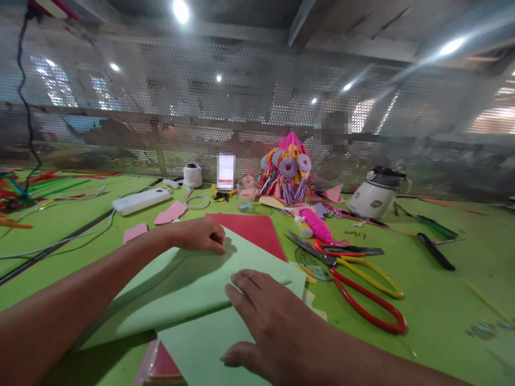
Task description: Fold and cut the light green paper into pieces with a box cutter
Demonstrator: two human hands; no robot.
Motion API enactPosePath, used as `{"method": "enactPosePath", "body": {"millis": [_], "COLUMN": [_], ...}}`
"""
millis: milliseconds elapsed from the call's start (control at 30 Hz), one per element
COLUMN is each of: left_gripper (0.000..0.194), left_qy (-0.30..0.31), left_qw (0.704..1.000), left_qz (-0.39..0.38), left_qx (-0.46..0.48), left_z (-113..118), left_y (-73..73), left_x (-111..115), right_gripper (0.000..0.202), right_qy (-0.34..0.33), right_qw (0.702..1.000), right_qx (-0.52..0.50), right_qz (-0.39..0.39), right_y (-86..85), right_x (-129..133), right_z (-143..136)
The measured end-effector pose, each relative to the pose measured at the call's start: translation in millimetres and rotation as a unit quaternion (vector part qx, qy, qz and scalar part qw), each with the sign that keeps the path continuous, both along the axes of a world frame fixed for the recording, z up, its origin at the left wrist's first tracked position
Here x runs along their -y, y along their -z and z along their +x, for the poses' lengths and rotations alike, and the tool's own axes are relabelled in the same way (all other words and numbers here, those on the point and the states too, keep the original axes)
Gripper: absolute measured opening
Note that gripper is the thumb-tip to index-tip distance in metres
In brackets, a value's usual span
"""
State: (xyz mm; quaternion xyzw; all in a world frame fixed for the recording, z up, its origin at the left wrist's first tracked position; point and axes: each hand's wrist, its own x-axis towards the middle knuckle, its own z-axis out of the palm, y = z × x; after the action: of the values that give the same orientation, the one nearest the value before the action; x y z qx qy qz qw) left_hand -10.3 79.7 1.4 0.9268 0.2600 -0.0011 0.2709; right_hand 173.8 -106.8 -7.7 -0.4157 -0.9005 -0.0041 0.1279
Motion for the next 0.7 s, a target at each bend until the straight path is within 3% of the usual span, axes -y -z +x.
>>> {"method": "enactPosePath", "body": {"millis": [300,500,700], "left_gripper": [0.025,0.021,0.015], "left_qy": [-0.037,-0.031,0.078], "left_qw": [0.996,0.990,0.980], "left_qz": [0.056,0.119,0.183], "left_qx": [-0.062,-0.070,0.026], "left_z": [-3.4,-4.3,12.9], "left_y": [-15.2,-10.7,-10.6], "left_x": [10.8,15.0,48.5], "right_gripper": [0.058,0.059,0.060], "right_qy": [0.005,0.005,-0.004], "right_qw": [0.998,0.997,0.993], "right_qx": [0.006,-0.004,-0.027], "right_qz": [0.057,0.082,0.113], "right_y": [6.1,14.7,25.4], "right_x": [-2.3,0.1,-2.1], "right_z": [-6.2,-8.6,-8.7]}}
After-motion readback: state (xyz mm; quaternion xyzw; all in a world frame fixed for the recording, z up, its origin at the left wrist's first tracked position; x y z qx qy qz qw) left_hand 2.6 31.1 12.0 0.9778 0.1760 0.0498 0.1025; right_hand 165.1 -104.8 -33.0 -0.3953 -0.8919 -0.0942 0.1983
